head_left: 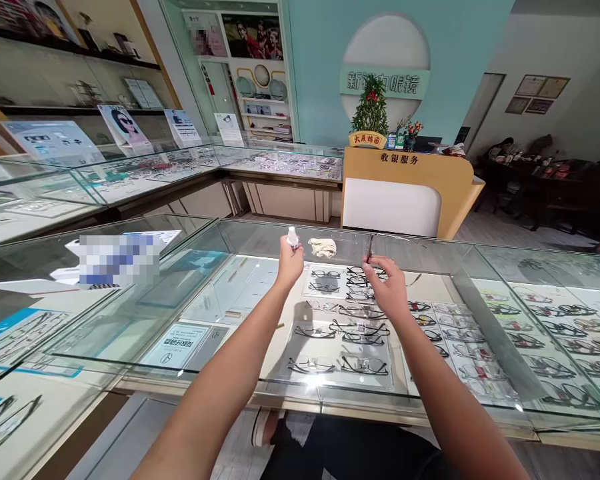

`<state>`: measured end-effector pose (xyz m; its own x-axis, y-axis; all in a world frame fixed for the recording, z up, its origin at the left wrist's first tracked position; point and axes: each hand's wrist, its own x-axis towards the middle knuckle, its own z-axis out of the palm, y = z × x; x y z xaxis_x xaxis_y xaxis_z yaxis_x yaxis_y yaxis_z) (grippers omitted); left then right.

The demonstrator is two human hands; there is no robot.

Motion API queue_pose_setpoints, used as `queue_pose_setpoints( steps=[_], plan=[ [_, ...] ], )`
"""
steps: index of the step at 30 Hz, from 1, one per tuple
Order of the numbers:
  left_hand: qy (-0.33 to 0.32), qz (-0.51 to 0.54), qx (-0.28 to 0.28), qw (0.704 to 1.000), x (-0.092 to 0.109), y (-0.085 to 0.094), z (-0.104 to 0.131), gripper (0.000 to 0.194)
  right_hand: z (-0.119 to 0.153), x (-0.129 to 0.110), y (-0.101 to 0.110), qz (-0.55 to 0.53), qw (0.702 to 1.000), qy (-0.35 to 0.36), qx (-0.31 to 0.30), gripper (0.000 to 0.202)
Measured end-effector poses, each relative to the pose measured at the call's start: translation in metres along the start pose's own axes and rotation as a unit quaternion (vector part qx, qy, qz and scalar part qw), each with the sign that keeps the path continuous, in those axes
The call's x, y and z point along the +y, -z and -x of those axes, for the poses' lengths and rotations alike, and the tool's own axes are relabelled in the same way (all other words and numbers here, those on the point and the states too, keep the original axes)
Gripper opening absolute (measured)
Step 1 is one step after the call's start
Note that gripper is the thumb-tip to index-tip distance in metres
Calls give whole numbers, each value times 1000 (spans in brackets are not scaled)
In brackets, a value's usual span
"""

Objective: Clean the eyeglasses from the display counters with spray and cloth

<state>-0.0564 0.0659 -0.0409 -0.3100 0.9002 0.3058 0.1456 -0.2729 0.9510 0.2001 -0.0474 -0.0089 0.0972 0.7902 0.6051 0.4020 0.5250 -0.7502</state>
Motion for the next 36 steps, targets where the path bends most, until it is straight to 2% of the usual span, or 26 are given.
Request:
queue_pose_setpoints(
  steps=[2, 4, 6, 9, 13, 15, 17, 20, 22, 24, 30, 36],
  plan=[
    [46, 127, -96, 986, 21, -12, 17, 33, 0, -3, 0, -12, 1000, 0, -7, 21],
    [110, 252, -224, 935, 42, -21, 37, 37, 0, -6, 0, -27, 999, -3, -23, 20],
    [166, 318, -327, 874, 58, -25, 54, 55, 1, -8, 0, -36, 998, -4, -41, 20],
    [207, 352, -408, 816, 72, -26, 70, 71, 1, -11, -1, -34, 998, 2, -55, 22],
    [219, 355, -452, 789, 78, -23, 73, 73, 1, -13, 0, -29, 998, 4, -60, 25],
    [214, 342, -456, 793, 77, -22, 72, 73, 2, -14, 0, -31, 997, -4, -65, 27],
    [184, 300, -438, 827, 75, -22, 72, 73, 3, -17, 0, -32, 997, -13, -74, 29],
    [44, 158, -347, 923, 69, -22, 73, 70, 4, -21, 0, -36, 995, -19, -94, 32],
    [-52, 70, -290, 953, 65, -23, 74, 66, 5, -23, 0, -50, 992, -17, -113, 34],
    [-87, 38, -274, 957, 62, -24, 75, 63, 6, -25, -1, -67, 989, -18, -131, 35],
    [-76, 36, -272, 959, 59, -25, 74, 59, 6, -27, 1, -97, 978, -24, -183, 38],
    [-64, 52, -284, 955, 62, -24, 76, 61, 6, -29, 2, -117, 975, -30, -189, 36]
  ],
)
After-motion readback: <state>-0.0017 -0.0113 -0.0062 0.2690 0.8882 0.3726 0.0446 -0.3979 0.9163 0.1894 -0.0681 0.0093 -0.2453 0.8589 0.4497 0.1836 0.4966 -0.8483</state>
